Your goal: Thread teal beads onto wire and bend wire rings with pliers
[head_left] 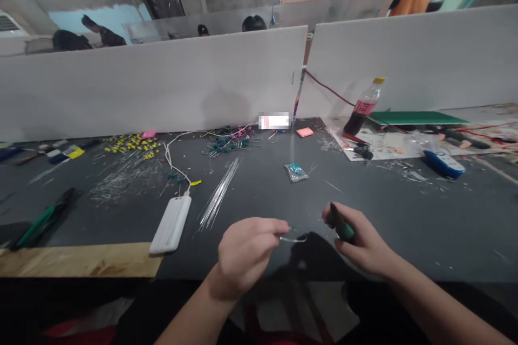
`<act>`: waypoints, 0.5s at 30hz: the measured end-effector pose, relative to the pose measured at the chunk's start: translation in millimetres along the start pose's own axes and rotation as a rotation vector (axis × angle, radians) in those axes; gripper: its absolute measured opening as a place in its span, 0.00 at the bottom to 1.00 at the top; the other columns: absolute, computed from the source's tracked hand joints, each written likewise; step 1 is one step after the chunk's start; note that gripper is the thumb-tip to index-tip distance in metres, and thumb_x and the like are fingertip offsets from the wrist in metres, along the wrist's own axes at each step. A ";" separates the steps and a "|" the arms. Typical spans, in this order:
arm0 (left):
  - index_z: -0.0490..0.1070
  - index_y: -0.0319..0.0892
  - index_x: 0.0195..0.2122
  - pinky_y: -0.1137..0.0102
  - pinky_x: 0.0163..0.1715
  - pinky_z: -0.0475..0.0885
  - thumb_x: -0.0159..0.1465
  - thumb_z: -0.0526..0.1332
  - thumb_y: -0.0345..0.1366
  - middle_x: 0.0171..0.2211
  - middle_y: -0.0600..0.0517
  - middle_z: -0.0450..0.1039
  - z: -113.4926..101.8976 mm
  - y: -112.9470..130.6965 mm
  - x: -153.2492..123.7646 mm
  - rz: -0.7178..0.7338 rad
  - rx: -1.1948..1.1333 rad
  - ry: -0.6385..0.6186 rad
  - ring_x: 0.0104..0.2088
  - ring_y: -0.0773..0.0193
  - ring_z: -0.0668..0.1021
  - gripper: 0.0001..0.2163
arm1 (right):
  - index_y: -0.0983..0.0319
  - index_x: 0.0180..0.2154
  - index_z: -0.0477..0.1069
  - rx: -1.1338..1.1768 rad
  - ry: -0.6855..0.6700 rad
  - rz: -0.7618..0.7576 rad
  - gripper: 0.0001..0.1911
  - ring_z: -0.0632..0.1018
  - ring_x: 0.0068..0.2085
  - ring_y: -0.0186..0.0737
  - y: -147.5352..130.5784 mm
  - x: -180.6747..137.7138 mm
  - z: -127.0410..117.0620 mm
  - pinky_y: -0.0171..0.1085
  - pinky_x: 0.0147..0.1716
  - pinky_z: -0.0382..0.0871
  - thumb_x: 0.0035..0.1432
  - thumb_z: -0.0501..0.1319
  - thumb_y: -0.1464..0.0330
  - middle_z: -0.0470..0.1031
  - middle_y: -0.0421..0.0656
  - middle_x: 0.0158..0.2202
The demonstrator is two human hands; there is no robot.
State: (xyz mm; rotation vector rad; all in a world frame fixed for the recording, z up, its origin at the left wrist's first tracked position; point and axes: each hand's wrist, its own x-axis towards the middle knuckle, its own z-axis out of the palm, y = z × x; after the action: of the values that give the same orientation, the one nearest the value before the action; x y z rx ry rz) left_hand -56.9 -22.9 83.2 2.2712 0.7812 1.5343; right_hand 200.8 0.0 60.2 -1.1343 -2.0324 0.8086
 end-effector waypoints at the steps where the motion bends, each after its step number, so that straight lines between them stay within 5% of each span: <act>1: 0.70 0.42 0.32 0.67 0.39 0.78 0.61 0.59 0.21 0.38 0.50 0.79 4.7 -2.8 -0.8 -0.171 -0.086 0.038 0.39 0.63 0.81 0.09 | 0.59 0.36 0.64 -0.042 -0.002 -0.004 0.14 0.68 0.31 0.41 2.0 -0.3 3.8 0.37 0.31 0.62 0.41 0.55 0.72 0.67 0.41 0.30; 4: 0.71 0.41 0.32 0.71 0.37 0.76 0.60 0.62 0.24 0.34 0.52 0.76 15.3 -6.0 -1.1 -0.645 -0.456 0.099 0.35 0.67 0.79 0.06 | 0.60 0.36 0.63 -0.210 0.009 -0.008 0.15 0.68 0.30 0.40 8.9 -7.6 11.7 0.36 0.29 0.61 0.41 0.54 0.73 0.67 0.41 0.29; 6: 0.71 0.40 0.33 0.73 0.36 0.75 0.59 0.65 0.26 0.34 0.52 0.74 18.8 -5.6 -1.0 -0.830 -0.716 0.087 0.34 0.68 0.78 0.05 | 0.60 0.36 0.62 -0.311 0.008 -0.004 0.15 0.68 0.29 0.40 13.1 -13.8 11.2 0.36 0.28 0.60 0.41 0.55 0.74 0.67 0.41 0.29; 10: 0.68 0.39 0.31 0.75 0.32 0.71 0.53 0.70 0.28 0.30 0.54 0.71 21.5 -3.9 -3.2 -0.972 -1.118 0.033 0.30 0.71 0.75 0.10 | 0.59 0.33 0.59 -0.393 -0.073 0.013 0.13 0.68 0.28 0.40 16.4 -20.7 3.3 0.35 0.27 0.59 0.42 0.56 0.74 0.66 0.40 0.27; 15: 0.64 0.38 0.28 0.78 0.26 0.66 0.49 0.73 0.31 0.27 0.56 0.65 26.8 -1.9 -6.7 -1.049 -1.357 0.003 0.25 0.74 0.71 0.16 | 0.59 0.35 0.59 -0.359 -0.094 -0.047 0.10 0.68 0.30 0.41 8.4 -23.2 4.5 0.36 0.28 0.60 0.47 0.54 0.73 0.66 0.42 0.29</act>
State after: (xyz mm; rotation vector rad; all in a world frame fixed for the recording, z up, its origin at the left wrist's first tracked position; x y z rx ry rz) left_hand -34.7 -23.7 66.7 0.6463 0.4778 0.9490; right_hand 210.5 -17.7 45.3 -1.2533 -2.3386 0.4913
